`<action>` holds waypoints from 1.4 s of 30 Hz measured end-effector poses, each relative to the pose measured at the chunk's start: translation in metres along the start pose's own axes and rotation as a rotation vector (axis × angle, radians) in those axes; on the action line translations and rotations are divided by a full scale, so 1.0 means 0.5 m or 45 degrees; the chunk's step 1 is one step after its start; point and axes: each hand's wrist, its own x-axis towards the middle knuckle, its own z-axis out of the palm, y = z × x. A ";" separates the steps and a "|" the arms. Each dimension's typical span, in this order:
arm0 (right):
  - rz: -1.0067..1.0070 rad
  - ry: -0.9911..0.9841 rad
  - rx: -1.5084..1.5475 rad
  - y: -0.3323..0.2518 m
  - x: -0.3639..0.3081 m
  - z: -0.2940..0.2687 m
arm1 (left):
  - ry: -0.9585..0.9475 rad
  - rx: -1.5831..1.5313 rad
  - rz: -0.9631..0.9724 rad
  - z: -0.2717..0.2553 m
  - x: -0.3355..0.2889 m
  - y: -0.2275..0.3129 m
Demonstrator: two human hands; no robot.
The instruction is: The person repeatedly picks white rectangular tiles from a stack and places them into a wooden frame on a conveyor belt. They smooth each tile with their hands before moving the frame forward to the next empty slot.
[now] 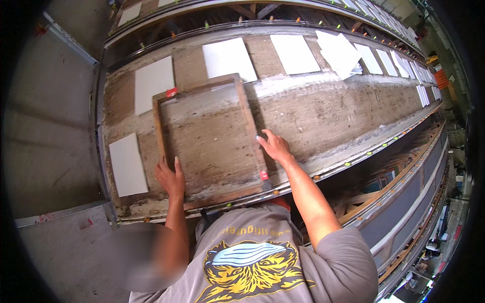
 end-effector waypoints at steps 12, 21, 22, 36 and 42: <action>0.407 0.800 0.895 0.505 0.397 -0.418 | -0.290 -0.192 0.121 0.320 -0.159 0.462; 0.717 0.888 1.727 0.657 0.553 -0.653 | -0.275 0.073 -0.023 0.353 -0.168 0.471; 0.808 0.866 1.802 0.660 0.567 -0.662 | -0.266 0.084 -0.025 0.354 -0.170 0.470; 0.138 0.957 1.780 0.554 0.441 -0.556 | 0.123 -0.055 0.030 0.331 -0.145 0.489; -0.005 0.588 1.845 0.370 0.264 -0.383 | -0.317 -0.945 -0.106 0.301 -0.056 0.555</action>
